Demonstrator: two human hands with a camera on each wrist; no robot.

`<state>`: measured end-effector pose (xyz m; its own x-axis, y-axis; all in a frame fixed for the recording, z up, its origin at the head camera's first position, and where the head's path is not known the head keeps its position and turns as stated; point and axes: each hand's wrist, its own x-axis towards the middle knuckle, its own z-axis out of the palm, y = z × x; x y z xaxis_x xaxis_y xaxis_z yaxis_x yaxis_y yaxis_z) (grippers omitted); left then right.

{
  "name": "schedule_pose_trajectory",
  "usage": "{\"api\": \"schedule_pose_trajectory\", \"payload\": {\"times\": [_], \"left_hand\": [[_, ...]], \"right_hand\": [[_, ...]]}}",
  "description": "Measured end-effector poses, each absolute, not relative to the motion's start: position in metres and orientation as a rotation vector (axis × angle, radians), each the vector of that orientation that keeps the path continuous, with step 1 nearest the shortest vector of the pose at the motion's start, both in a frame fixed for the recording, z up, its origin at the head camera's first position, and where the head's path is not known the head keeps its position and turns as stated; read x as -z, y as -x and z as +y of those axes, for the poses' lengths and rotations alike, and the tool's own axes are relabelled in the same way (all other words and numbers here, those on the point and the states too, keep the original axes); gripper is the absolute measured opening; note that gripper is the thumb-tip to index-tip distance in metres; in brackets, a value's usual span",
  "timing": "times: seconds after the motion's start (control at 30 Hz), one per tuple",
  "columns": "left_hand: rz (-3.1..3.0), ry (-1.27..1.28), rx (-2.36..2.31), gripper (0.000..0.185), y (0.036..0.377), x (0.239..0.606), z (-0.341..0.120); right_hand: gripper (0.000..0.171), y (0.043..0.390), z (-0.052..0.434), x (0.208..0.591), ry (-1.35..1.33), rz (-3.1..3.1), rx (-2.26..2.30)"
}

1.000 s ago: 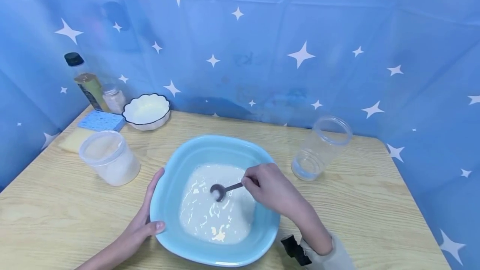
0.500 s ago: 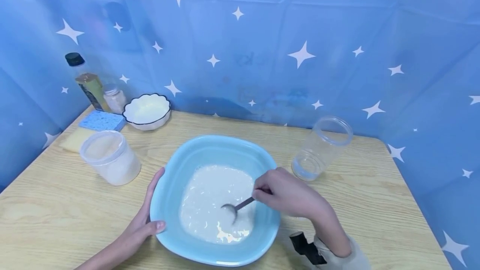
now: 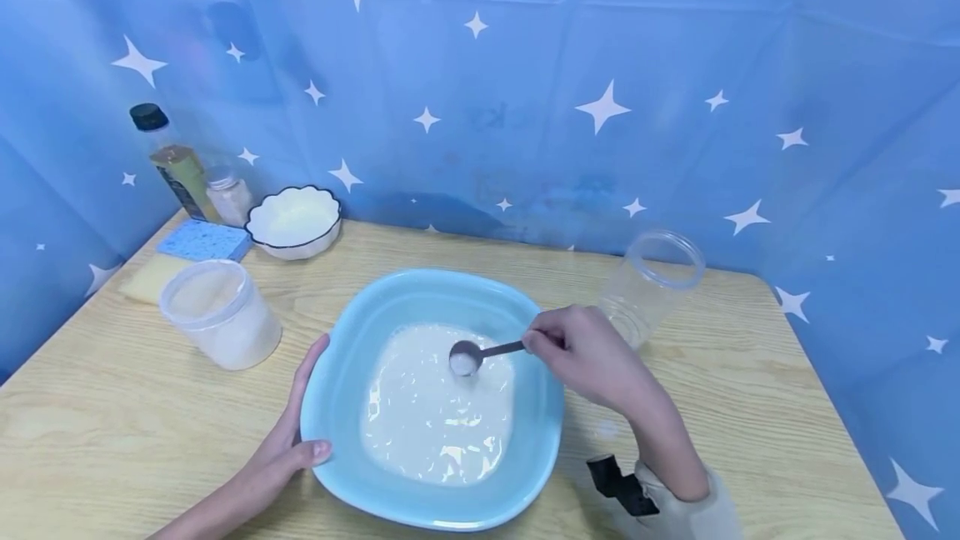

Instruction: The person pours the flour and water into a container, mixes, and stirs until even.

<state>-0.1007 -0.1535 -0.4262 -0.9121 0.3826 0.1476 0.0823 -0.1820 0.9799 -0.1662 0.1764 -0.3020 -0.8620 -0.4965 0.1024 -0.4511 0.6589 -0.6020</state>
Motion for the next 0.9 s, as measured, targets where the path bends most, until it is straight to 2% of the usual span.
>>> {"api": "schedule_pose_trajectory", "payload": {"times": [0.37, 0.7, 0.9], "left_hand": [[1.838, -0.537, -2.215, 0.094, 0.101, 0.427, -0.155], [1.847, -0.523, -2.208, 0.094, 0.101, 0.429, -0.154], [1.86, -0.534, -2.207, 0.095, 0.101, 0.428, -0.155]], "right_hand": [[0.016, 0.17, 0.166, 0.311, 0.793, 2.733, 0.818], [0.015, 0.166, 0.165, 0.309, 0.77, 2.756, 0.964], [0.016, 0.17, 0.159, 0.316, 0.779, 2.808, 0.816]]}}
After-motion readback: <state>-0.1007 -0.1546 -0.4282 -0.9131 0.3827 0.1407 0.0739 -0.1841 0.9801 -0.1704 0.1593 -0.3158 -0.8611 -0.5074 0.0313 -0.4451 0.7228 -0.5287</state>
